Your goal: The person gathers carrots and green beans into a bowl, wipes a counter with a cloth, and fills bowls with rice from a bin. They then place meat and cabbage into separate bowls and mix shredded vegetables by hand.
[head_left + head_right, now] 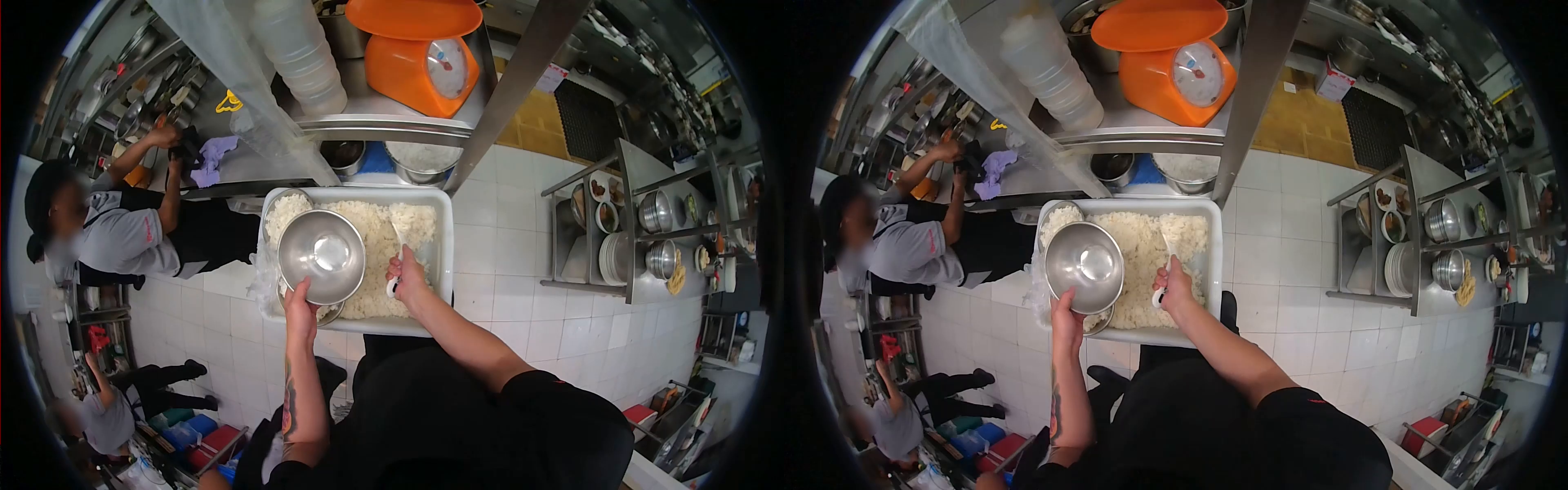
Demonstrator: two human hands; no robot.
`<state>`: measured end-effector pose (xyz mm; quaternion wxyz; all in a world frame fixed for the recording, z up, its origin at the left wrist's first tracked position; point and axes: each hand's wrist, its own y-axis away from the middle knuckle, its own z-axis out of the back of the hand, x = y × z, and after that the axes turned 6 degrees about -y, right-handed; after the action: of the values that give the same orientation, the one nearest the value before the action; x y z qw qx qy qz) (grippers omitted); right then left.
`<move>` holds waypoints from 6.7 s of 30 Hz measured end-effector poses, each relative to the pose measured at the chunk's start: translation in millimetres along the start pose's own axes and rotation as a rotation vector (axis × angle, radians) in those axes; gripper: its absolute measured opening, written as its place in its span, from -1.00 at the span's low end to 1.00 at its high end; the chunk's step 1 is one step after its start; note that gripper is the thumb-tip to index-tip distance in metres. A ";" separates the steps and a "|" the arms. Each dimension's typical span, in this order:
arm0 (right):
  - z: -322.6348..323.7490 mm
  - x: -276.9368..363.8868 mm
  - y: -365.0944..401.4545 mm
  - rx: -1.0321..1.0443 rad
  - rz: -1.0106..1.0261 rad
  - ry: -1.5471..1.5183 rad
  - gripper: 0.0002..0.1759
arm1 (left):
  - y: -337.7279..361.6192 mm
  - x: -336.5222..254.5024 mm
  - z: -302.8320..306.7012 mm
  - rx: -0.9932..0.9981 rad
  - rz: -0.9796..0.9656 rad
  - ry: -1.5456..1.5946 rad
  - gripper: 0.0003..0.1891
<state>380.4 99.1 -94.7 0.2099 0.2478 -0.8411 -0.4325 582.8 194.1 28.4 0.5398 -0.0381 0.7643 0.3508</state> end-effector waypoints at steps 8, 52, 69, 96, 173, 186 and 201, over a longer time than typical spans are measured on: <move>-0.8 -5.2 -11.3 -0.119 0.260 0.197 -0.67 | -4.0 -17.0 -35.9 0.159 0.002 -0.200 -0.45; 47.4 12.9 36.4 0.058 0.692 0.982 -0.81 | -53.7 -5.3 -86.1 0.206 -0.189 -0.799 -0.33; 23.1 111.5 211.1 0.545 0.207 1.121 -0.29 | -9.9 -26.1 -67.1 0.171 -0.093 -0.135 -0.33; 78.6 144.7 193.1 0.614 0.141 1.354 -0.29 | -18.7 -306.9 -288.3 0.396 -0.458 -0.172 -0.56; 29.6 11.6 118.8 0.120 0.151 0.702 -0.38 | -4.3 -13.9 -3.8 0.026 -0.366 -0.107 -0.92; 148.5 78.7 134.1 0.498 0.945 1.513 -0.54 | 138.9 60.9 -200.0 0.488 -0.249 -0.212 -0.80; 509.8 336.6 462.3 -0.309 0.912 0.186 -0.48 | 359.8 324.7 -487.9 1.213 0.492 -0.608 -0.78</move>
<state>-283.3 448.1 62.3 0.4866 -0.1422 -0.7675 -0.3922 -98.4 286.7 13.5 0.5600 0.5408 0.6270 -0.0289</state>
